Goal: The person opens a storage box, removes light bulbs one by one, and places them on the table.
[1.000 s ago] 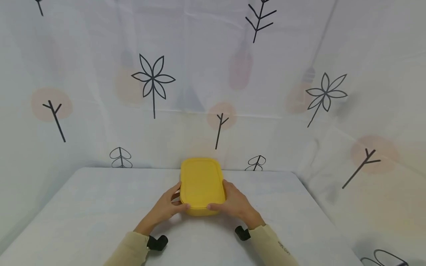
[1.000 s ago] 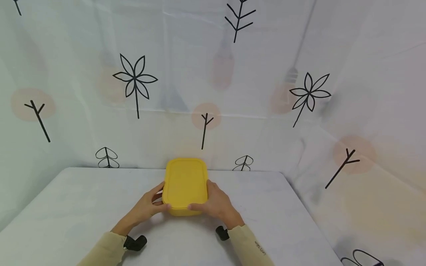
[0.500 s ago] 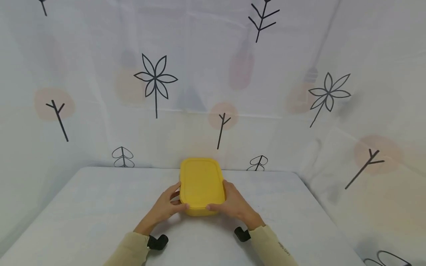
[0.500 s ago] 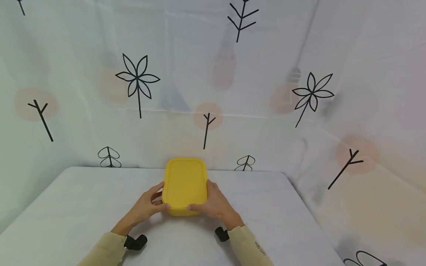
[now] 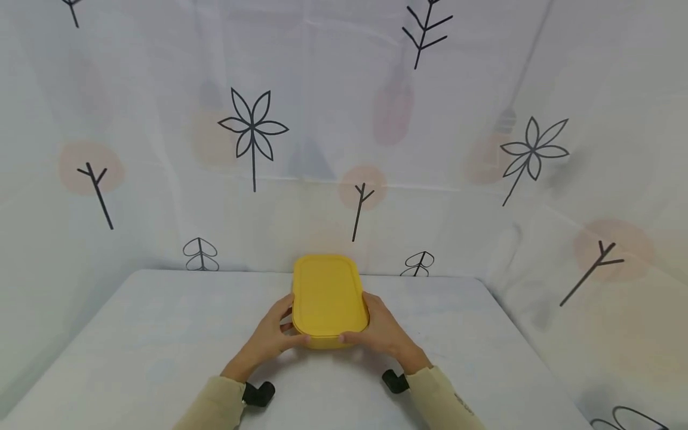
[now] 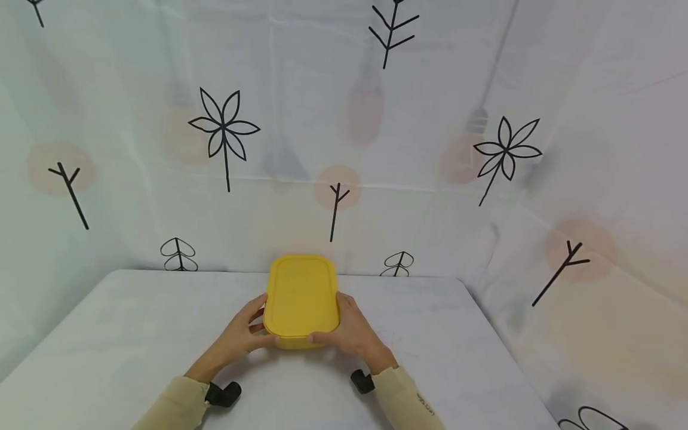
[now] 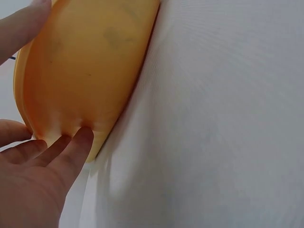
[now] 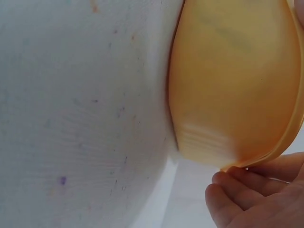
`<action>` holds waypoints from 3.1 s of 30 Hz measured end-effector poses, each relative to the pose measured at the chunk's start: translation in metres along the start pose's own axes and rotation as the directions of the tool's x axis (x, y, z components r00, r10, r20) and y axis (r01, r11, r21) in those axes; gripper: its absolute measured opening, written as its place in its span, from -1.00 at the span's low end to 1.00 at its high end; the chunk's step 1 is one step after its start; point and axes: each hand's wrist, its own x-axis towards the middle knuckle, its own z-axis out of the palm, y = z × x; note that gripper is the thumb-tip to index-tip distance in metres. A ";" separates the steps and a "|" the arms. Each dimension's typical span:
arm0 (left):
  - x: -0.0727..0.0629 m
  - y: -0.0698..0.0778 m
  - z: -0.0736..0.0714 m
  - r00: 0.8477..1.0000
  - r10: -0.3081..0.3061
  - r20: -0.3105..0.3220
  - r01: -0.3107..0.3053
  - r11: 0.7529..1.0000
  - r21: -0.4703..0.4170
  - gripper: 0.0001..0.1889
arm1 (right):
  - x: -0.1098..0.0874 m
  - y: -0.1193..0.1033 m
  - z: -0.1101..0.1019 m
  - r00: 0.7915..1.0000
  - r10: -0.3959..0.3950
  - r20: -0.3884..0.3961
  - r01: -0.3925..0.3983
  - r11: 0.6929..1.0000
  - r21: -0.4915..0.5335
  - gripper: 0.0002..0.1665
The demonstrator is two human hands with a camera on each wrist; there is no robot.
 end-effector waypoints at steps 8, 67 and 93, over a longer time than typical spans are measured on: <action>-0.002 0.003 0.001 1.000 -0.005 -0.017 0.006 1.000 0.027 0.11 | -0.001 -0.001 0.000 1.000 0.003 -0.005 -0.003 1.000 -0.012 0.44; 0.017 0.055 0.037 0.990 0.124 -0.073 -0.101 0.958 0.269 0.11 | -0.031 0.010 -0.052 0.975 -0.056 -0.214 0.054 0.998 -0.014 0.37; 0.039 0.071 0.109 0.993 0.109 -0.049 -0.094 0.967 0.235 0.06 | -0.066 0.053 -0.108 0.978 -0.029 -0.208 0.033 0.999 0.017 0.24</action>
